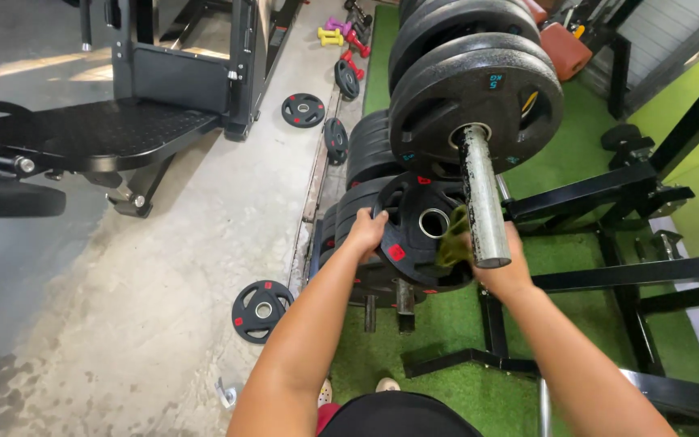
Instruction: Cleaning and organizing weight plates in a gym.
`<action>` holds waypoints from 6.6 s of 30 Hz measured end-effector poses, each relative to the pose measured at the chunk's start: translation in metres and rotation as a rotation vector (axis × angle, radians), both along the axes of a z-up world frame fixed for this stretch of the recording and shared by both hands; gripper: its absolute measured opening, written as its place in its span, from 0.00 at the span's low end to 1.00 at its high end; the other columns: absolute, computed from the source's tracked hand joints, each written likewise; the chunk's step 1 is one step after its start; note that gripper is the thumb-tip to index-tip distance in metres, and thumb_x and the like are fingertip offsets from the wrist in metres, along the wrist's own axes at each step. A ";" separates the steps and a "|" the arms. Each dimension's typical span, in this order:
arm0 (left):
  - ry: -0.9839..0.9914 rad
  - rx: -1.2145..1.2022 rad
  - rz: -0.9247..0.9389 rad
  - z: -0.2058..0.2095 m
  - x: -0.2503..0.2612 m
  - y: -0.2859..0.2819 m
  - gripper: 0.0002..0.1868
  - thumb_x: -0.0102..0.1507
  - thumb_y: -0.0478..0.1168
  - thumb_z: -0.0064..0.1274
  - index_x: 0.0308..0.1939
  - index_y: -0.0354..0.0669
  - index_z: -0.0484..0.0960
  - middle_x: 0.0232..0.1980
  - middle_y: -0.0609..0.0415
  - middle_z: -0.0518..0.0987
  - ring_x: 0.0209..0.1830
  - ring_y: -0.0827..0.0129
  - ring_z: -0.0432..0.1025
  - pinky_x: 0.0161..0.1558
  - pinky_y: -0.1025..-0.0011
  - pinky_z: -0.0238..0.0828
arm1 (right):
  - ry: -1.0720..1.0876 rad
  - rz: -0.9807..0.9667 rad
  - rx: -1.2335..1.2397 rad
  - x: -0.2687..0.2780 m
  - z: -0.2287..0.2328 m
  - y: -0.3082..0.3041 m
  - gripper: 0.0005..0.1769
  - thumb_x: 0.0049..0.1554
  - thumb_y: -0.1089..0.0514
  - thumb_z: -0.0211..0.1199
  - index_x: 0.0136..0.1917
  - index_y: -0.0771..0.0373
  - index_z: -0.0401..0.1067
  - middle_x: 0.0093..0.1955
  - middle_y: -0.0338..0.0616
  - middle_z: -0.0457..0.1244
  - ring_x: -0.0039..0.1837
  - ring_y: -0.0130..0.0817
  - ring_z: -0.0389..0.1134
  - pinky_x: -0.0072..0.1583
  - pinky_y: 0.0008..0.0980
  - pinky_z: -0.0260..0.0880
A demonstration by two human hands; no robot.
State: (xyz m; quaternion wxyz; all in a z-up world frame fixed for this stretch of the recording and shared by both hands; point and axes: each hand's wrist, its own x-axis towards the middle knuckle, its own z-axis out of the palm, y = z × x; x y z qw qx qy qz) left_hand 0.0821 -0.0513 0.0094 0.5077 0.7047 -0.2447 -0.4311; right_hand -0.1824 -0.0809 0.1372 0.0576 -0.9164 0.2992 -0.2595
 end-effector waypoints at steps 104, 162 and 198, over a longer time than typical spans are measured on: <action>0.707 -0.002 0.020 0.007 -0.056 0.066 0.42 0.66 0.73 0.27 0.68 0.47 0.69 0.57 0.44 0.83 0.52 0.49 0.80 0.51 0.40 0.76 | 0.059 -0.057 -0.001 0.075 -0.118 -0.110 0.30 0.53 0.55 0.63 0.68 0.62 0.69 0.76 0.57 0.57 0.77 0.54 0.55 0.74 0.52 0.51; 0.179 -0.600 -0.058 0.065 -0.065 0.088 0.40 0.44 0.26 0.43 0.64 0.37 0.76 0.73 0.47 0.70 0.79 0.58 0.58 0.75 0.69 0.49 | -1.560 -0.265 1.275 -0.113 -0.102 -0.018 0.24 0.66 0.48 0.46 0.71 0.57 0.66 0.70 0.45 0.64 0.68 0.44 0.67 0.69 0.47 0.67; 0.520 -0.332 0.131 0.003 0.003 0.001 0.43 0.55 0.26 0.53 0.75 0.52 0.67 0.32 0.52 0.79 0.24 0.73 0.71 0.25 0.75 0.68 | 0.362 0.190 0.035 0.003 -0.042 0.065 0.46 0.33 0.56 0.75 0.67 0.61 0.70 0.74 0.49 0.59 0.78 0.51 0.53 0.68 0.56 0.52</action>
